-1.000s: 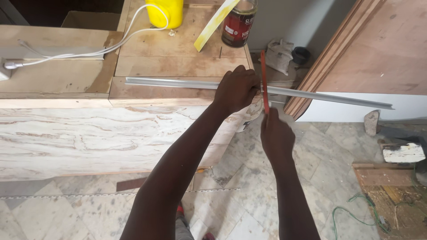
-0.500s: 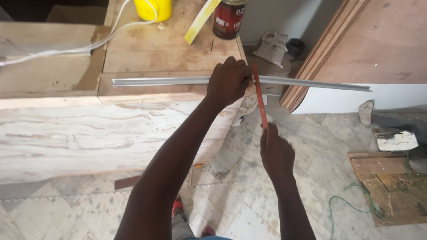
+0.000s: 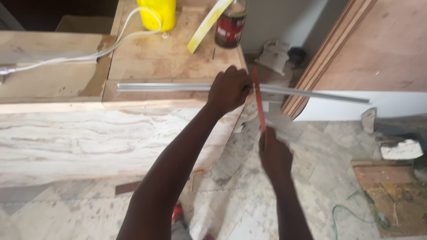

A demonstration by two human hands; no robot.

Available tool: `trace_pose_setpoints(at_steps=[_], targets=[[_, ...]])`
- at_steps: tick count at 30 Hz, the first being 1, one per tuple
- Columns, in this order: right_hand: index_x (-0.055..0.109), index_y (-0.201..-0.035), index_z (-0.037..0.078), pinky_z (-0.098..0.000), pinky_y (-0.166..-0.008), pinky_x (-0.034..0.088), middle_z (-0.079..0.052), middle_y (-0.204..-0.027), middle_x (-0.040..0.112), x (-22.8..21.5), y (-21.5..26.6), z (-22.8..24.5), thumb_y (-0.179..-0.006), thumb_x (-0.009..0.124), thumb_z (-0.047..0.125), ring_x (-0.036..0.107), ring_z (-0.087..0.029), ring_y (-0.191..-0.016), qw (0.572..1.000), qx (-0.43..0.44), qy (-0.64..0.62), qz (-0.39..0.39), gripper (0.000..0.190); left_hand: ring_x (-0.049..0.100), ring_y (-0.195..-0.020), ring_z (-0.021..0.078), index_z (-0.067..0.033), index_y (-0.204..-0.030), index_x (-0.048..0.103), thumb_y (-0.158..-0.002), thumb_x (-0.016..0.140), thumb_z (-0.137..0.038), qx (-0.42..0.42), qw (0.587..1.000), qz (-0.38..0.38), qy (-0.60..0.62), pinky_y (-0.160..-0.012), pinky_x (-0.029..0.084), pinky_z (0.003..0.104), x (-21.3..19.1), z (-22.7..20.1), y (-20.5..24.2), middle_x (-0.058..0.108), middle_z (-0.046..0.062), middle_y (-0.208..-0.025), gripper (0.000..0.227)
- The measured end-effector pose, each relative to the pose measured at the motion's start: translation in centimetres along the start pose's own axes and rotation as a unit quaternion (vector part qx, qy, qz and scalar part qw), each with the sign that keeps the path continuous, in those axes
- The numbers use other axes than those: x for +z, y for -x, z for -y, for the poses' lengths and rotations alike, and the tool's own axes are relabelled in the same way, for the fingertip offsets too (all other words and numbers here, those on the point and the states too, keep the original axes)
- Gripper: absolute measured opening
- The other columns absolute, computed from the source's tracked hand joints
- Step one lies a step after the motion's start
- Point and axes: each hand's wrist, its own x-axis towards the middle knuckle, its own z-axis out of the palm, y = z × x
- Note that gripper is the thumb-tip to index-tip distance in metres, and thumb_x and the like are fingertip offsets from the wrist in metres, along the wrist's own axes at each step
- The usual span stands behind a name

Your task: The person uses a red utility knife to score a long silver metal profile on a wooden workbench. They repeatedly score the material along the edge and then snap it to separate the pieces. The person handles the metal profile and the knife throughout the process.

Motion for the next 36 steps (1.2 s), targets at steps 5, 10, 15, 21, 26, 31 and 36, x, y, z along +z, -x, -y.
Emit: trace_pose_setpoints(at_steps=[5,10,15,21,26,31,36], targets=[[0.057,-0.116,0.010,-0.0525,-0.051,0.051,-0.015,-0.068,0.067,0.9,-5.5,0.1,-0.107,0.055,0.024,0.068,-0.038,-0.059,0.994,-0.067,0.000,-0.081,0.017,0.060,-0.096,0.0253,-0.0143,-0.086,0.068,-0.084,0.070,-0.016,-0.022,0.999,0.028,0.014,-0.080,0.048,0.045,-0.2,-0.2,-0.1,0.065,0.000,-0.089,0.003],[0.057,-0.120,0.011,-0.0534,-0.053,0.052,-0.017,-0.064,0.067,0.9,-0.2,-0.6,-0.104,0.053,0.025,0.067,-0.039,-0.057,0.999,-0.010,0.009,-0.045,0.022,0.060,-0.095,0.0251,-0.0145,-0.085,0.068,-0.083,0.071,-0.017,-0.022,1.000,0.009,0.020,-0.078,0.047,0.045,-0.1,-0.2,0.1,0.065,0.000,-0.087,0.004],[0.057,-0.117,0.008,-0.0527,-0.056,0.053,-0.016,-0.070,0.067,1.6,-5.4,-0.3,-0.110,0.054,0.025,0.068,-0.038,-0.063,0.994,-0.061,0.018,-0.089,0.019,0.060,-0.096,0.0245,-0.0140,-0.085,0.068,-0.083,0.071,-0.017,-0.042,0.998,0.034,0.011,-0.079,0.047,0.045,0.0,-0.1,-0.1,0.065,-0.001,-0.089,0.004],[0.058,-0.121,0.012,-0.0532,-0.055,0.053,-0.015,-0.065,0.068,1.1,-0.2,-0.3,-0.102,0.052,0.023,0.068,-0.039,-0.058,0.998,-0.030,-0.012,-0.053,0.022,0.060,-0.096,0.0255,-0.0155,-0.086,0.070,-0.081,0.071,-0.018,-0.024,1.000,0.007,0.013,-0.079,0.047,0.045,-0.1,-0.3,-0.1,0.064,0.000,-0.087,0.006],[0.056,-0.118,0.009,-0.0518,-0.054,0.052,-0.013,-0.069,0.068,1.8,-5.7,-0.4,-0.110,0.052,0.025,0.068,-0.037,-0.061,0.995,-0.069,0.002,-0.069,0.018,0.060,-0.096,0.0244,-0.0147,-0.086,0.069,-0.084,0.069,-0.017,-0.043,0.998,0.034,0.030,-0.081,0.047,0.044,-0.3,-0.4,-0.1,0.066,-0.002,-0.089,0.003],[0.058,-0.124,0.014,-0.0521,-0.053,0.052,-0.014,-0.062,0.067,1.5,0.0,-0.8,-0.104,0.051,0.025,0.068,-0.038,-0.056,0.999,-0.009,-0.004,-0.046,0.024,0.060,-0.095,0.0254,-0.0141,-0.083,0.069,-0.082,0.071,-0.017,-0.027,0.999,0.024,0.011,-0.079,0.046,0.045,-0.4,-0.3,-0.5,0.065,0.000,-0.088,0.004],[0.057,-0.123,0.012,-0.0503,-0.054,0.052,-0.013,-0.067,0.067,1.8,-3.8,-0.6,-0.109,0.051,0.025,0.068,-0.036,-0.060,0.994,-0.062,-0.030,-0.083,0.020,0.060,-0.095,0.0251,-0.0140,-0.085,0.069,-0.084,0.071,-0.018,-0.031,0.999,0.013,0.010,-0.080,0.047,0.045,-0.2,-0.2,-0.1,0.066,-0.001,-0.089,0.005]])
